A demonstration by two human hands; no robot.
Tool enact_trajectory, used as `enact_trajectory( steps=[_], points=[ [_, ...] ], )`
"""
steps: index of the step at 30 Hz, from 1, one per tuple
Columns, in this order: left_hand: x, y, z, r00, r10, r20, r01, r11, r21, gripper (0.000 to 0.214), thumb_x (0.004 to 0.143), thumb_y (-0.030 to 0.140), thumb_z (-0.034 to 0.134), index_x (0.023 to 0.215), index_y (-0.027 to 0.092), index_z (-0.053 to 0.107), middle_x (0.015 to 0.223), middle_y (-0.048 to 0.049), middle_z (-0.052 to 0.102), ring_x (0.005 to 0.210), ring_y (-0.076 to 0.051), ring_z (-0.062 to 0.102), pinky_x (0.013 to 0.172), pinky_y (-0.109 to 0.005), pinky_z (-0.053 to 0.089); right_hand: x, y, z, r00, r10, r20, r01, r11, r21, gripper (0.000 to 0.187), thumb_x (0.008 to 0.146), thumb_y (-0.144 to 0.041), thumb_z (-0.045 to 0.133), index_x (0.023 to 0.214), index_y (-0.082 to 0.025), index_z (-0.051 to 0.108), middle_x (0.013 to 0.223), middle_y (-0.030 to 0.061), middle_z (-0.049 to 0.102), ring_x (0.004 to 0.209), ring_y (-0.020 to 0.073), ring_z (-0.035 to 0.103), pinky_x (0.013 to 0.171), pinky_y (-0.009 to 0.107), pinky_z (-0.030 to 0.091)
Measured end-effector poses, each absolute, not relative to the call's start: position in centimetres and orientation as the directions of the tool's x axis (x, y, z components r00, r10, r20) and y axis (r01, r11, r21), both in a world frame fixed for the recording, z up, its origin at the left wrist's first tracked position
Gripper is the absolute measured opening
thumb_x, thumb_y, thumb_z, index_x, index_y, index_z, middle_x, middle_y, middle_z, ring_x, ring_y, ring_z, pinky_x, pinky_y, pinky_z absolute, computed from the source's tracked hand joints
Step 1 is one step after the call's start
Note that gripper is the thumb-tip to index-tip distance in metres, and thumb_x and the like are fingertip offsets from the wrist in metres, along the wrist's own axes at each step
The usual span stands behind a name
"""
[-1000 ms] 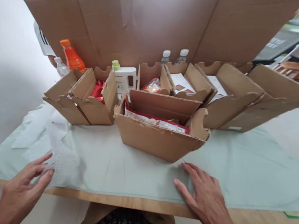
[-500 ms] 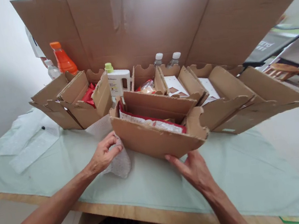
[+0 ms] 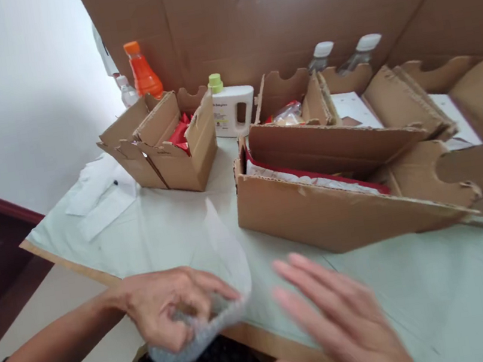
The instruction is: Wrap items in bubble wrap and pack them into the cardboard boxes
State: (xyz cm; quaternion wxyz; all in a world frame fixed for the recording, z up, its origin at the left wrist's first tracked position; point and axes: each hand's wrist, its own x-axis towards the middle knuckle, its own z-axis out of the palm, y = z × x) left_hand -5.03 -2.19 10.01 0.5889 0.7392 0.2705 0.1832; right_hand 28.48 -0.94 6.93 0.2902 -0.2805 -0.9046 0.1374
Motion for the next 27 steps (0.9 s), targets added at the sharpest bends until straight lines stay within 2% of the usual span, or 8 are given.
enact_trajectory(
  steps=[3, 6, 9, 12, 15, 18, 23, 27],
  points=[
    [-4.4, -3.3, 12.6, 0.896, 0.443, -0.028, 0.089, -0.118, 0.989, 0.012, 0.065, 0.015, 0.061, 0.068, 0.023, 0.052, 0.131, -0.0091, 0.074, 0.117, -0.029, 0.071, 0.094, -0.036, 0.057, 23.1, -0.5, 9.6, -0.882, 0.405, 0.240, 0.224, 0.809, -0.544, 0.059, 0.084, -0.046, 0.082, 0.138, -0.028, 0.067, 0.127, 0.0106, 0.074, 0.128, 0.0314, 0.064, 0.114, 0.049, 0.047],
    [-6.9, -4.2, 15.2, 0.813, 0.558, -0.163, 0.251, -0.084, 0.964, 0.004, 0.076, 0.018, 0.060, 0.077, 0.021, 0.060, 0.118, -0.0087, 0.078, 0.101, -0.023, 0.073, 0.083, -0.030, 0.058, 22.8, 0.8, 9.7, -0.924, 0.378, -0.061, 0.296, 0.605, -0.739, 0.020, 0.090, -0.043, 0.076, 0.099, -0.026, 0.079, 0.090, 0.0034, 0.076, 0.097, 0.0234, 0.071, 0.103, 0.043, 0.054],
    [-10.7, -3.8, 15.9, 0.592, 0.748, -0.299, 0.554, -0.108, 0.826, 0.013, 0.092, 0.028, 0.058, 0.086, 0.021, 0.068, 0.081, -0.0004, 0.074, 0.073, -0.014, 0.066, 0.067, -0.023, 0.050, 25.8, 1.4, 9.4, -0.857, 0.466, -0.219, 0.410, 0.359, -0.839, 0.030, 0.095, -0.047, 0.068, 0.078, -0.022, 0.074, 0.074, 0.0012, 0.070, 0.075, 0.0179, 0.067, 0.075, 0.031, 0.055],
    [-12.3, -1.3, 14.0, 0.474, 0.811, -0.344, 0.690, -0.100, 0.717, 0.023, 0.094, 0.040, 0.060, 0.089, 0.020, 0.070, 0.077, 0.0009, 0.070, 0.069, -0.014, 0.063, 0.064, -0.023, 0.048, 28.4, 2.6, 9.3, -0.712, 0.639, -0.289, 0.520, 0.204, -0.829, 0.036, 0.090, -0.057, 0.070, 0.087, -0.022, 0.076, 0.079, 0.0025, 0.074, 0.070, 0.0172, 0.067, 0.064, 0.028, 0.052],
    [-11.4, 1.3, 10.4, 0.330, 0.864, -0.381, 0.830, -0.074, 0.552, 0.029, 0.092, 0.039, 0.059, 0.109, 0.019, 0.071, 0.091, -0.0052, 0.075, 0.083, -0.023, 0.071, 0.077, -0.033, 0.055, 29.9, 4.4, 7.6, -0.538, 0.809, -0.239, 0.661, 0.228, -0.715, 0.041, 0.084, -0.061, 0.070, 0.092, -0.022, 0.076, 0.088, 0.0056, 0.078, 0.079, 0.0232, 0.071, 0.073, 0.035, 0.055],
    [-10.3, 1.6, 7.3, 0.198, 0.968, -0.153, 0.955, -0.155, 0.254, 0.054, 0.089, 0.031, 0.063, 0.139, 0.011, 0.060, 0.123, -0.0194, 0.072, 0.115, -0.037, 0.069, 0.099, -0.052, 0.053, 31.1, 4.7, 4.9, -0.297, 0.954, 0.047, 0.875, 0.291, -0.386, 0.039, 0.090, -0.055, 0.061, 0.096, -0.019, 0.076, 0.094, 0.0112, 0.080, 0.087, 0.0311, 0.073, 0.084, 0.047, 0.054],
    [-8.9, -2.1, 5.0, 0.300, 0.866, 0.399, 0.935, -0.350, 0.055, 0.076, 0.098, 0.041, 0.063, 0.163, 0.021, 0.030, 0.171, -0.0218, 0.027, 0.159, -0.042, 0.025, 0.125, -0.061, 0.029, 28.5, 1.1, 3.7, -0.400, 0.802, 0.444, 0.857, 0.499, -0.129, 0.029, 0.104, -0.036, 0.053, 0.112, -0.016, 0.073, 0.104, 0.0126, 0.080, 0.098, 0.0295, 0.072, 0.089, 0.045, 0.052],
    [-5.8, -3.2, 2.2, 0.547, 0.797, 0.257, 0.820, -0.572, 0.028, 0.072, 0.103, 0.055, 0.052, 0.164, 0.025, 0.029, 0.174, -0.0165, 0.025, 0.164, -0.038, 0.013, 0.130, -0.064, 0.006, 21.8, 0.5, 3.3, -0.660, 0.672, 0.337, 0.663, 0.731, -0.159, 0.043, 0.104, -0.034, 0.056, 0.143, -0.017, 0.061, 0.151, 0.0143, 0.061, 0.138, 0.0313, 0.055, 0.108, 0.047, 0.047]
  ],
)
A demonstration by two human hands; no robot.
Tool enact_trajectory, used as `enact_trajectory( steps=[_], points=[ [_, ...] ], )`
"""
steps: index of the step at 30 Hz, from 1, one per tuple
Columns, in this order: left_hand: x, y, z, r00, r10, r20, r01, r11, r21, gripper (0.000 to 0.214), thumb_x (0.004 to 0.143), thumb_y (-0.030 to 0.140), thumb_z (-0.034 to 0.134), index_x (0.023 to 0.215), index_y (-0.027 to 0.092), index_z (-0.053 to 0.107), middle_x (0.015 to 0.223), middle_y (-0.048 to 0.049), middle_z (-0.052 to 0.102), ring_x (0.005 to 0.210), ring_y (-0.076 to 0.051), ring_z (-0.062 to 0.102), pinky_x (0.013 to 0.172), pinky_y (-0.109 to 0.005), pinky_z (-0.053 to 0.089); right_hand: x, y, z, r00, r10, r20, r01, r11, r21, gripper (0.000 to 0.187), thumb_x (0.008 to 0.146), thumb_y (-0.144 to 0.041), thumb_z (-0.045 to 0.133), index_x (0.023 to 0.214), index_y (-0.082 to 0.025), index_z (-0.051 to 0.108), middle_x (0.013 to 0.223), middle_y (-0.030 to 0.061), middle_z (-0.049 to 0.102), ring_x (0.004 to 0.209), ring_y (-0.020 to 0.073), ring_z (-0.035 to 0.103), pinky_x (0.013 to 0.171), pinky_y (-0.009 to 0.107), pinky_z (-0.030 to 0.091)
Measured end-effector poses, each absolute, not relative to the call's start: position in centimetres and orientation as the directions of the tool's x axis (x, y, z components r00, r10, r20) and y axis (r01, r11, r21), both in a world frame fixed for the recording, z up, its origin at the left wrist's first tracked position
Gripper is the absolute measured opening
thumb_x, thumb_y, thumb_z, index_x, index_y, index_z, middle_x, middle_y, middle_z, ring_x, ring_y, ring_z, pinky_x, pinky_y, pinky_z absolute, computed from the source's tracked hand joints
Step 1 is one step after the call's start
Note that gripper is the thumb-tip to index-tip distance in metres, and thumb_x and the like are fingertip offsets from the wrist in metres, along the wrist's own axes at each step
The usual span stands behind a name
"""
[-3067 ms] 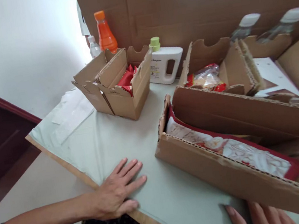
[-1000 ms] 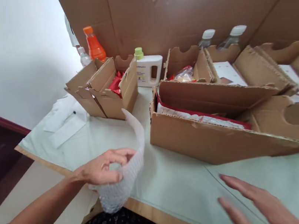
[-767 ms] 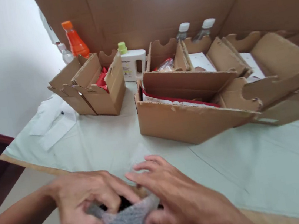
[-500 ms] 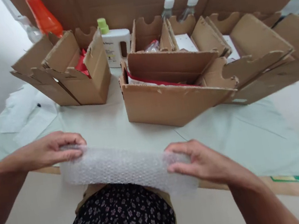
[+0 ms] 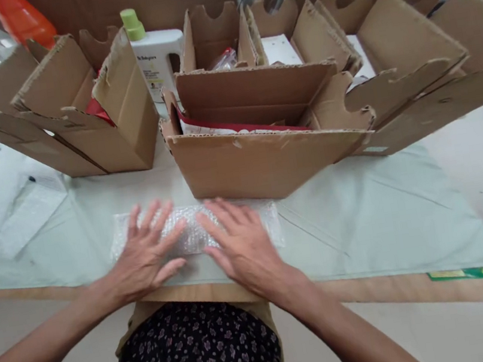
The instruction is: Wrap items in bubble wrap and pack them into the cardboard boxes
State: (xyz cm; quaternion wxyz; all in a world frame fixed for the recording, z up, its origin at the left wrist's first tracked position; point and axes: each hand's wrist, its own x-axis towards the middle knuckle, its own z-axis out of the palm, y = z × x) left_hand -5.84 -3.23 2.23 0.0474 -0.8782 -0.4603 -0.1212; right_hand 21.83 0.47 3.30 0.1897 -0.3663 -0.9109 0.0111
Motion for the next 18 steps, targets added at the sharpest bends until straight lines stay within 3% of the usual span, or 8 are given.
enact_trajectory(
  steps=[2, 5, 10, 14, 18],
  points=[
    [-5.0, -3.1, 0.7, 0.607, 0.785, 0.120, 0.789, -0.614, 0.027, 0.070, 0.104, 0.061, 0.046, 0.163, 0.024, 0.033, 0.171, -0.0159, 0.035, 0.162, -0.038, 0.021, 0.129, -0.066, 0.001, 20.1, 1.0, 1.9, -0.724, 0.647, 0.241, 0.626, 0.762, -0.164, 0.049, 0.103, -0.039, 0.057, 0.148, -0.018, 0.058, 0.158, 0.0141, 0.054, 0.146, 0.0326, 0.048, 0.114, 0.050, 0.043],
    [-5.8, -3.0, -0.6, 0.594, 0.804, 0.037, 0.804, -0.594, 0.018, 0.070, 0.103, 0.066, 0.044, 0.162, 0.030, 0.036, 0.172, -0.0128, 0.033, 0.160, -0.040, 0.025, 0.127, -0.067, 0.001, 21.3, 1.1, -0.6, -0.718, 0.664, 0.212, 0.656, 0.746, -0.116, 0.051, 0.103, -0.043, 0.055, 0.149, -0.020, 0.058, 0.158, 0.0136, 0.054, 0.146, 0.0329, 0.047, 0.118, 0.052, 0.038],
    [-10.0, -4.3, -1.0, 0.449, 0.890, 0.081, 0.891, -0.452, 0.032, 0.064, 0.105, 0.057, 0.045, 0.163, 0.033, 0.035, 0.172, -0.0094, 0.034, 0.160, -0.039, 0.025, 0.129, -0.064, 0.005, 26.9, -1.4, -2.5, -0.617, 0.716, 0.328, 0.744, 0.666, -0.055, 0.052, 0.105, -0.037, 0.046, 0.154, -0.021, 0.051, 0.159, 0.0134, 0.054, 0.147, 0.0321, 0.047, 0.116, 0.052, 0.038],
    [-12.8, -5.2, -0.8, 0.268, 0.958, 0.101, 0.956, -0.277, 0.095, 0.058, 0.108, 0.044, 0.043, 0.163, 0.033, 0.032, 0.172, -0.0128, 0.033, 0.160, -0.039, 0.026, 0.127, -0.065, 0.016, 29.8, -2.4, -1.6, -0.525, 0.789, 0.320, 0.777, 0.598, -0.198, 0.044, 0.105, -0.036, 0.044, 0.145, -0.024, 0.060, 0.151, 0.0121, 0.062, 0.138, 0.0327, 0.057, 0.106, 0.051, 0.046],
    [-13.6, -4.3, -0.6, -0.007, 0.980, 0.199, 0.981, -0.032, 0.192, 0.062, 0.103, 0.049, 0.046, 0.157, 0.018, 0.040, 0.167, -0.0225, 0.038, 0.159, -0.043, 0.027, 0.125, -0.067, 0.024, 31.1, -0.6, -0.5, -0.211, 0.927, 0.311, 0.909, 0.303, -0.285, 0.043, 0.106, -0.045, 0.039, 0.124, -0.021, 0.070, 0.133, 0.0151, 0.071, 0.127, 0.0369, 0.063, 0.102, 0.056, 0.050]
  ],
)
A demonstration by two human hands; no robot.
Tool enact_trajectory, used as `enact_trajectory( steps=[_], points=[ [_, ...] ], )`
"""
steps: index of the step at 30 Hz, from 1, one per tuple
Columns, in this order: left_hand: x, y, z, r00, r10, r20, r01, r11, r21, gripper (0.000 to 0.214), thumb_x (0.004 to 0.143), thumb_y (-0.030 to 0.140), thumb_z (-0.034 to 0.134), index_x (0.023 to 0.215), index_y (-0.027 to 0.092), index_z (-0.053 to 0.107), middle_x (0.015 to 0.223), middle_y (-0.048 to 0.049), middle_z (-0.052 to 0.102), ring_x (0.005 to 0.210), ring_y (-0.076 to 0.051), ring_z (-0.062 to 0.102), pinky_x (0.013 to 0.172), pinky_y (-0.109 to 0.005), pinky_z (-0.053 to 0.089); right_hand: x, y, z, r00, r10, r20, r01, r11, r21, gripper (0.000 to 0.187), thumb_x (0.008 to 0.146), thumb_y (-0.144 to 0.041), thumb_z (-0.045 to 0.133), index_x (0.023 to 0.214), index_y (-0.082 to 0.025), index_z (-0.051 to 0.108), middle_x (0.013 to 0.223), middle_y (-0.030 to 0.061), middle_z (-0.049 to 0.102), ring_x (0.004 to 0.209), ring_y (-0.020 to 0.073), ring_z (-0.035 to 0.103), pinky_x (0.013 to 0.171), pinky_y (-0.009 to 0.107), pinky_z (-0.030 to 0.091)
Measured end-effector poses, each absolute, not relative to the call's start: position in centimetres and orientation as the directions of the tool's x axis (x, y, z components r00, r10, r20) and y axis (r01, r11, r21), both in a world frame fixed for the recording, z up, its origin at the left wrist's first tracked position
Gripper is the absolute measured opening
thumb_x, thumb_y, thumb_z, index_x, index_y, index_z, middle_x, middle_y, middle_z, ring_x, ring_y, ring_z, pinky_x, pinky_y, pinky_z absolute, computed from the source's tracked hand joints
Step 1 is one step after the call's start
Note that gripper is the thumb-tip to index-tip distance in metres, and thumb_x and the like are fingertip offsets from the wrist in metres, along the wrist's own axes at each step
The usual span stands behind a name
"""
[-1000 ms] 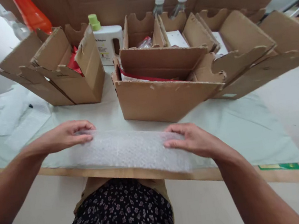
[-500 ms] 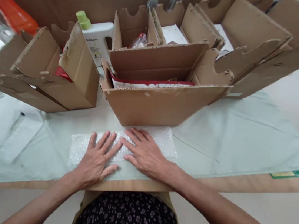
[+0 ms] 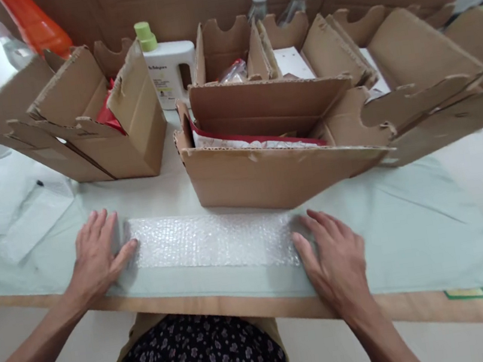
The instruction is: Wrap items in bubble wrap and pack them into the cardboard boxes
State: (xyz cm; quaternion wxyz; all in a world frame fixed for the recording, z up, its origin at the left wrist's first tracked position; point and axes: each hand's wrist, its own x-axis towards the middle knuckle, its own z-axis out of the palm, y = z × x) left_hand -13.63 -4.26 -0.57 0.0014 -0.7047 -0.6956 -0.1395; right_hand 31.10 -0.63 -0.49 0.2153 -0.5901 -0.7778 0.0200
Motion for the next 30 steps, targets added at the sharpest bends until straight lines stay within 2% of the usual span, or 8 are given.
enact_trajectory(
  steps=[4, 9, 13, 16, 20, 25, 28, 30],
  points=[
    [-12.5, -3.1, -0.2, -0.086, 0.977, 0.196, 0.953, 0.023, 0.304, 0.041, 0.097, 0.045, 0.050, 0.122, 0.015, 0.064, 0.158, -0.0242, 0.049, 0.155, -0.047, 0.033, 0.121, -0.068, 0.031, 30.2, 1.5, -1.0, -0.097, 0.963, 0.252, 0.955, 0.161, -0.248, 0.052, 0.101, -0.055, 0.043, 0.118, -0.015, 0.071, 0.136, 0.0215, 0.068, 0.126, 0.0433, 0.062, 0.100, 0.063, 0.049],
    [-10.9, -3.5, 2.6, -0.136, 0.978, 0.156, 0.877, 0.046, 0.479, 0.016, 0.095, 0.034, 0.052, 0.095, 0.022, 0.062, 0.117, -0.0110, 0.075, 0.116, -0.029, 0.069, 0.103, -0.047, 0.052, 29.1, -0.2, -0.1, 0.021, 0.960, 0.281, 0.827, 0.142, -0.545, 0.036, 0.094, -0.055, 0.058, 0.081, -0.022, 0.065, 0.127, 0.0150, 0.073, 0.118, 0.0361, 0.068, 0.101, 0.059, 0.052],
    [-11.1, -2.5, 5.9, -0.139, 0.985, 0.105, 0.889, 0.077, 0.451, 0.023, 0.093, 0.036, 0.053, 0.107, 0.022, 0.064, 0.094, -0.0037, 0.075, 0.084, -0.022, 0.070, 0.081, -0.034, 0.053, 28.7, -4.8, 3.0, 0.160, 0.986, 0.055, 0.561, -0.045, -0.826, 0.034, 0.091, -0.050, 0.070, 0.112, -0.023, 0.068, 0.100, 0.0084, 0.077, 0.088, 0.0253, 0.074, 0.080, 0.041, 0.062],
    [-11.0, 1.0, 7.5, -0.027, 0.995, 0.096, 0.956, -0.003, 0.294, 0.030, 0.092, 0.030, 0.053, 0.118, 0.022, 0.065, 0.095, -0.0050, 0.075, 0.082, -0.024, 0.070, 0.078, -0.034, 0.052, 26.9, -8.0, 4.4, 0.033, 0.993, -0.112, 0.446, -0.115, -0.888, 0.070, 0.093, -0.048, 0.071, 0.154, -0.026, 0.048, 0.110, 0.0094, 0.078, 0.081, 0.0223, 0.075, 0.073, 0.036, 0.065],
    [-8.9, 7.1, 7.3, 0.140, 0.988, 0.071, 0.982, -0.148, 0.115, 0.032, 0.091, 0.016, 0.051, 0.117, 0.018, 0.069, 0.103, -0.0122, 0.076, 0.099, -0.032, 0.071, 0.087, -0.042, 0.052, 23.6, -10.2, 3.7, -0.301, 0.927, -0.224, 0.433, -0.077, -0.898, 0.061, 0.097, -0.046, 0.064, 0.155, -0.027, 0.054, 0.147, 0.0120, 0.065, 0.118, 0.0273, 0.073, 0.102, 0.043, 0.061],
    [-5.9, 8.7, 4.2, 0.180, 0.962, 0.204, 0.968, -0.210, 0.140, 0.052, 0.092, 0.015, 0.058, 0.144, 0.012, 0.057, 0.144, -0.0223, 0.061, 0.133, -0.037, 0.056, 0.110, -0.053, 0.044, 21.3, -11.9, 0.9, -0.454, 0.853, -0.259, 0.381, -0.077, -0.921, 0.063, 0.099, -0.039, 0.059, 0.160, -0.028, 0.048, 0.150, 0.0092, 0.063, 0.134, 0.0287, 0.065, 0.110, 0.043, 0.056],
    [-6.2, 4.3, 2.2, 0.187, 0.902, 0.388, 0.928, -0.293, 0.232, 0.045, 0.098, 0.020, 0.057, 0.142, 0.012, 0.059, 0.140, -0.0219, 0.063, 0.128, -0.036, 0.058, 0.110, -0.056, 0.046, 21.1, -12.8, -0.3, -0.469, 0.862, -0.192, 0.386, 0.004, -0.923, 0.065, 0.102, -0.036, 0.053, 0.165, -0.029, 0.038, 0.144, 0.0084, 0.069, 0.127, 0.0266, 0.069, 0.109, 0.043, 0.056],
    [-7.1, 0.3, 1.3, 0.270, 0.867, 0.418, 0.861, -0.412, 0.298, 0.034, 0.099, 0.021, 0.056, 0.132, 0.016, 0.066, 0.132, -0.0176, 0.068, 0.122, -0.032, 0.062, 0.106, -0.053, 0.051, 21.2, -12.9, -0.5, -0.542, 0.827, -0.150, 0.373, 0.077, -0.925, 0.057, 0.102, -0.036, 0.053, 0.158, -0.031, 0.050, 0.138, 0.0077, 0.072, 0.124, 0.0271, 0.070, 0.109, 0.043, 0.056]
  ],
)
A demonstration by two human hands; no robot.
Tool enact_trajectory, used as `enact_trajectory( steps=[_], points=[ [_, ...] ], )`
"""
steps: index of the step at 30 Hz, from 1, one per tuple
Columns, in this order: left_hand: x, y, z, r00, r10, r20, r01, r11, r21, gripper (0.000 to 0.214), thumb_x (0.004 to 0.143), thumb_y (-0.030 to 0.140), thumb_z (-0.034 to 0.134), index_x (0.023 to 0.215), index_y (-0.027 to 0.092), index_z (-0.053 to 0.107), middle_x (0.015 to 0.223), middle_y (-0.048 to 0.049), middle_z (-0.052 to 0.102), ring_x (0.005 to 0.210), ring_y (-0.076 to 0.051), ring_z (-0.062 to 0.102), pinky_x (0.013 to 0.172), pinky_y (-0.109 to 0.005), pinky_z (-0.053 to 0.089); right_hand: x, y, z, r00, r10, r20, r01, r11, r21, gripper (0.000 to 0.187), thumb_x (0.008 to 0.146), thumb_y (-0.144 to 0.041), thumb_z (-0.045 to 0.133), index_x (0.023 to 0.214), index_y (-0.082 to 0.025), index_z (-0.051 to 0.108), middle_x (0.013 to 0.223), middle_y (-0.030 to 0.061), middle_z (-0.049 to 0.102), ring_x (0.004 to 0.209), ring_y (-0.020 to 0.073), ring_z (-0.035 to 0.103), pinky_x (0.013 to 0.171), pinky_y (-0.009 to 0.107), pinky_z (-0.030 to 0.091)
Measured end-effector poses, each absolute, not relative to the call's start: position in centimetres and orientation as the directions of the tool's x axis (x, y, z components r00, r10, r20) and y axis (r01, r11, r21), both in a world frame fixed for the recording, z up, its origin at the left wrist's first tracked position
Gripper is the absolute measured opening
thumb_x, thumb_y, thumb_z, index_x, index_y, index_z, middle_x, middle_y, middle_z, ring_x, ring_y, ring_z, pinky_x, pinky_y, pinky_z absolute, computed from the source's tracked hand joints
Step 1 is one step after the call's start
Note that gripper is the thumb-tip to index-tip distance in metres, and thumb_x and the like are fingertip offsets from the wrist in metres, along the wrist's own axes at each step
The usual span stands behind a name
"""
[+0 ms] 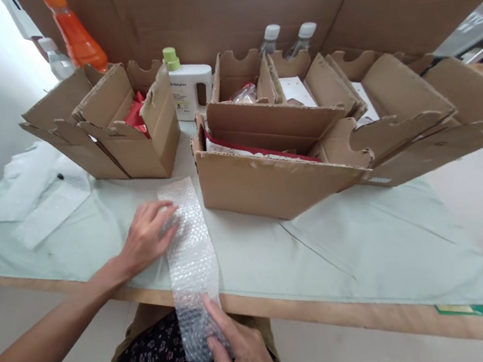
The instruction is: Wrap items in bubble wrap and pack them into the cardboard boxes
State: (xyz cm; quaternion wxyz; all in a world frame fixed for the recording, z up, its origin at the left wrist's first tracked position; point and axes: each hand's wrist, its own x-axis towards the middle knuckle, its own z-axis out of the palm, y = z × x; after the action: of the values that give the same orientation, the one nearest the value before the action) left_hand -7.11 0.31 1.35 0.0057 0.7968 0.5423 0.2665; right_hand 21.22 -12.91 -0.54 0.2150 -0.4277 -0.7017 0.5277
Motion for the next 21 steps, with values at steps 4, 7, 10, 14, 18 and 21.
enact_trajectory(
  steps=[4, 7, 10, 14, 18, 21],
  points=[
    [-9.0, -5.0, 0.6, 0.427, 0.850, 0.309, 0.734, -0.525, 0.431, 0.033, 0.096, 0.021, 0.061, 0.128, 0.020, 0.069, 0.145, -0.0150, 0.064, 0.142, -0.033, 0.053, 0.113, -0.056, 0.050, 20.4, -11.8, 0.3, -0.654, 0.724, -0.218, 0.316, -0.001, -0.949, 0.034, 0.100, -0.044, 0.055, 0.124, -0.032, 0.077, 0.120, 0.0071, 0.079, 0.114, 0.0278, 0.073, 0.108, 0.045, 0.055],
    [-9.5, -4.9, 0.4, 0.467, 0.848, 0.252, 0.688, -0.527, 0.500, 0.040, 0.092, 0.017, 0.061, 0.130, 0.021, 0.070, 0.149, -0.0144, 0.063, 0.149, -0.034, 0.048, 0.118, -0.061, 0.046, 18.3, -10.8, 1.0, -0.699, 0.648, -0.301, 0.232, -0.193, -0.953, 0.038, 0.096, -0.051, 0.061, 0.122, -0.028, 0.077, 0.123, 0.0087, 0.077, 0.118, 0.0295, 0.070, 0.111, 0.048, 0.051],
    [-9.6, -3.0, 0.3, 0.488, 0.844, 0.223, 0.671, -0.526, 0.523, 0.049, 0.086, 0.009, 0.057, 0.133, 0.021, 0.069, 0.147, -0.0130, 0.065, 0.150, -0.032, 0.047, 0.122, -0.064, 0.040, 15.8, -10.7, 0.9, -0.757, 0.583, -0.295, 0.128, -0.310, -0.942, 0.049, 0.089, -0.051, 0.070, 0.132, -0.027, 0.072, 0.135, 0.0095, 0.072, 0.128, 0.0309, 0.065, 0.116, 0.052, 0.044],
    [-9.7, -1.8, 0.4, 0.500, 0.837, 0.224, 0.667, -0.536, 0.517, 0.055, 0.083, 0.003, 0.052, 0.132, 0.022, 0.070, 0.145, -0.0107, 0.067, 0.151, -0.031, 0.047, 0.122, -0.065, 0.039, 14.3, -11.4, 0.4, -0.789, 0.542, -0.288, 0.089, -0.363, -0.928, 0.064, 0.086, -0.053, 0.075, 0.144, -0.031, 0.064, 0.148, 0.0097, 0.064, 0.139, 0.0320, 0.056, 0.121, 0.055, 0.036],
    [-10.6, -4.0, 1.5, 0.432, 0.855, 0.286, 0.605, -0.510, 0.611, 0.053, 0.087, 0.004, 0.051, 0.132, 0.023, 0.070, 0.146, -0.0110, 0.067, 0.149, -0.030, 0.049, 0.124, -0.065, 0.037, 15.0, -11.7, 1.5, -0.814, 0.468, -0.345, 0.173, -0.372, -0.912, 0.060, 0.083, -0.058, 0.078, 0.139, -0.036, 0.069, 0.147, 0.0069, 0.064, 0.139, 0.0328, 0.056, 0.121, 0.055, 0.035],
    [-11.8, -7.1, 2.8, 0.411, 0.891, 0.193, 0.417, -0.372, 0.829, 0.041, 0.099, 0.025, 0.056, 0.139, 0.027, 0.067, 0.146, -0.0108, 0.066, 0.149, -0.030, 0.050, 0.123, -0.060, 0.039, 15.7, -11.3, 2.9, -0.824, 0.472, -0.313, 0.117, -0.400, -0.909, 0.061, 0.081, -0.061, 0.078, 0.136, -0.035, 0.070, 0.144, 0.0072, 0.066, 0.135, 0.0338, 0.058, 0.118, 0.053, 0.039]
  ],
)
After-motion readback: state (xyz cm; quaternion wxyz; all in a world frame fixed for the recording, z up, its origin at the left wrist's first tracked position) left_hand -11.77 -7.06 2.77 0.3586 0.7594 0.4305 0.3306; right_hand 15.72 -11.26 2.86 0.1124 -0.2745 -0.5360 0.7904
